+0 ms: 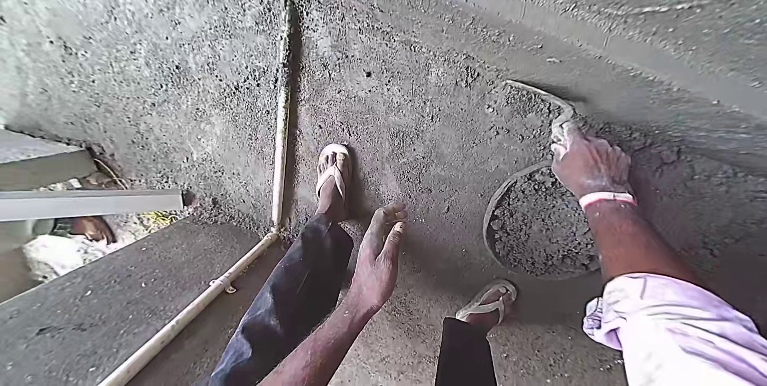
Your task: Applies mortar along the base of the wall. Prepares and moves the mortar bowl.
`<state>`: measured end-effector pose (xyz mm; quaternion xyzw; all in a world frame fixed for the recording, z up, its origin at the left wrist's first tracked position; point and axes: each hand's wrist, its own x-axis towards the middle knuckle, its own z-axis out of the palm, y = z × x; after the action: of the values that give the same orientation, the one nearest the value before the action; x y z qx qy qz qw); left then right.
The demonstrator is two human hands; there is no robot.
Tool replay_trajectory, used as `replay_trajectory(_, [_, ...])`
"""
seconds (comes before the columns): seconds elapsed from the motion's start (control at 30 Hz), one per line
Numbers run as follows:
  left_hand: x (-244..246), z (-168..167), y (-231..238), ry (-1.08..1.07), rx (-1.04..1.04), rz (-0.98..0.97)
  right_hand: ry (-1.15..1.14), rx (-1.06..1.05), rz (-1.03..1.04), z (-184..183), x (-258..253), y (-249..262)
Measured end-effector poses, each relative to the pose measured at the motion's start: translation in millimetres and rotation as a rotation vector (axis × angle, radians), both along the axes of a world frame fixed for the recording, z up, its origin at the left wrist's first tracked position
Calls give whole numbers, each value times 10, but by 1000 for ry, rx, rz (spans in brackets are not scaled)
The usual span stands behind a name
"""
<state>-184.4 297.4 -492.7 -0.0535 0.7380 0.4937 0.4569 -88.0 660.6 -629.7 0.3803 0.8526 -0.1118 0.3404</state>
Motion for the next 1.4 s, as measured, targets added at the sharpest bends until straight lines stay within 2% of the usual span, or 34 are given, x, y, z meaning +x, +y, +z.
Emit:
replay_trajectory(0.13, [-68,-12,-33,-25,38,54,133,61,-19,366,225,-157])
replay_trajectory(0.23, [-150,9,-66,-52,40,70,175,85,9,492,59,-170])
replay_trajectory(0.4, [-271,60,-81,-41,45,82,55,-24,53,-9,-679,-416])
replay_trajectory(0.47, [-309,36,-71,-33,57,111,83,-35,10,-24,-751,-508])
replay_trajectory(0.63, [-361,-3,-121,-75,65,158,238,56,16,340,-581,-629])
replay_trajectory(0.7, [-406,32,-133,-75,74,153,182,44,31,223,-698,-621])
replay_trajectory(0.77, [-496,25,-126,-47,79,156,119,0,49,-46,-1001,-646])
replay_trajectory(0.83, [-446,91,-137,-49,65,147,31,-31,48,-127,-1032,-737])
replay_trajectory(0.97, [-494,-11,-148,-40,85,173,112,-30,-89,39,-835,-935])
replay_trajectory(1.03, [-459,20,-160,-59,86,165,163,-95,-232,210,-619,-1131])
replay_trajectory(1.07, [-499,-15,-139,-44,96,158,242,-143,-327,186,-616,-1217])
replay_trajectory(1.13, [-482,-7,-131,-40,88,149,354,-305,-534,61,-600,-1454])
replay_trajectory(1.2, [-460,-28,-108,-29,74,127,443,-562,-753,-150,-817,-1628])
replay_trajectory(1.27, [-393,-51,-65,-28,46,86,472,-808,-884,-353,-1076,-1611])
replay_trajectory(1.33, [-291,-62,-44,-26,12,34,480,-847,-874,-543,-1155,-1421])
replay_trajectory(1.4, [-201,-83,-34,-25,-5,-7,496,-756,-823,-646,-979,-1120])
